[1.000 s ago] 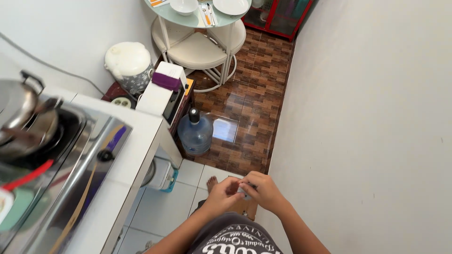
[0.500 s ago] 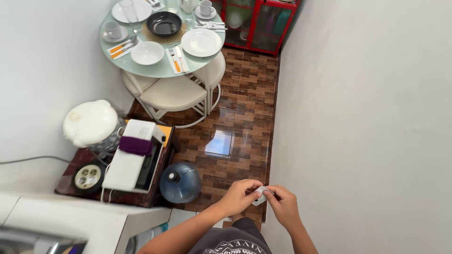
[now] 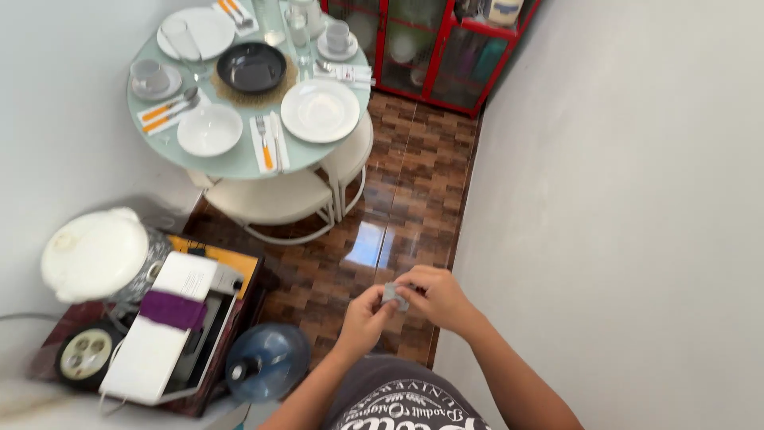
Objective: Preparing a drink by cutting open a packet and pouring its contents into a cup.
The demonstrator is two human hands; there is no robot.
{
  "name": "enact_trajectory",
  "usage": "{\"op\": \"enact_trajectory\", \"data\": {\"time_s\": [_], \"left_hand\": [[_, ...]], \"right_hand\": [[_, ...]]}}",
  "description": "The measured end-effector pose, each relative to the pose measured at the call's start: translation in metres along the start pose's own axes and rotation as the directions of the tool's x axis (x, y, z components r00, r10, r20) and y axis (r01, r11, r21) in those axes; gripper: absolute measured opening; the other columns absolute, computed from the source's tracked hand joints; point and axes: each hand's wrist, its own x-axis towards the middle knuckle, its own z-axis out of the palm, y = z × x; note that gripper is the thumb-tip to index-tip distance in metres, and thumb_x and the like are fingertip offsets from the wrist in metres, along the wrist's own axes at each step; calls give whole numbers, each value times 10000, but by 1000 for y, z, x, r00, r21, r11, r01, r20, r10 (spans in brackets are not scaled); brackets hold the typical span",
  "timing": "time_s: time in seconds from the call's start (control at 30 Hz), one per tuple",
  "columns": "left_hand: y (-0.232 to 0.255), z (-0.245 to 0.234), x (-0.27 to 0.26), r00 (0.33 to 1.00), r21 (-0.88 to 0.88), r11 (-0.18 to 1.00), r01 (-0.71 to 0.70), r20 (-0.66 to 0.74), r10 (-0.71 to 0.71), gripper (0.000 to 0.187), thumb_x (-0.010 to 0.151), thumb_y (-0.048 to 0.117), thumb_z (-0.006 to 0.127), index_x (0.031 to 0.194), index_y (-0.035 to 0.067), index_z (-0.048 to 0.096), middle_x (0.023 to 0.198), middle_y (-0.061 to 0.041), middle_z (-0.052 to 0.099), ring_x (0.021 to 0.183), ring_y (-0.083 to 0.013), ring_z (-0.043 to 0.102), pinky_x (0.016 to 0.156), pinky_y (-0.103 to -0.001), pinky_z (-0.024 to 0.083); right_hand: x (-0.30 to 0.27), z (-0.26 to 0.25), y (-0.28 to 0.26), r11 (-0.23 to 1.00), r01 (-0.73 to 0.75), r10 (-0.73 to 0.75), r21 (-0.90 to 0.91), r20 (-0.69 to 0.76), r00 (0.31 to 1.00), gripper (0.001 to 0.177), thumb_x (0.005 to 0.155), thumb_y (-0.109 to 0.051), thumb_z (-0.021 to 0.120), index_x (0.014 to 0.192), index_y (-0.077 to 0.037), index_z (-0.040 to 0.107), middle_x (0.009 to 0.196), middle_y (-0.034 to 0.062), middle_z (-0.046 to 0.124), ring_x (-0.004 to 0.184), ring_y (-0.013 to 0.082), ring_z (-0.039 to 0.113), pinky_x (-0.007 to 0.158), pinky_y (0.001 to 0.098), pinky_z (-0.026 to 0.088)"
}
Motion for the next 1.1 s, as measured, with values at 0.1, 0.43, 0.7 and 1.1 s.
{"op": "enact_trajectory", "data": {"time_s": [0.1,0.43,0.7,1.1], "left_hand": [[-29,-4,50,997,-69,995,68,37,-66,140,1037,133,681,1106,11,694,870,-23,652,746,-72,531,653,-250,443],[6,-1,285,972,-103,991,89,228,-63,247,948,119,699,1169,24,645,1042,-15,719,934,-73,663,816,-249,556],[56,13,449,920,261,964,49,365,-146,217,1032,195,695,997,-17,658,836,-42,669,748,-90,553,660,-292,488],[37,29,607,962,-43,974,224,169,-214,234,943,107,705,1152,8,670,1000,3,718,890,-56,656,793,-244,555]], "right_hand": [[42,-24,22,1000,-22,22,10,63,998,120,866,-143,775,948,-57,763,824,81,719,686,222,678,605,338,540],[170,-107,159,990,-136,135,-40,-13,991,129,857,-148,781,947,-57,780,813,92,729,712,224,682,626,329,540],[268,-170,209,916,-349,392,198,-249,886,211,850,-185,767,1009,-46,769,842,29,735,707,115,669,605,260,530],[416,-254,351,891,-293,332,348,-58,942,130,875,-152,768,899,-25,789,812,34,719,695,109,618,593,268,499]]}}
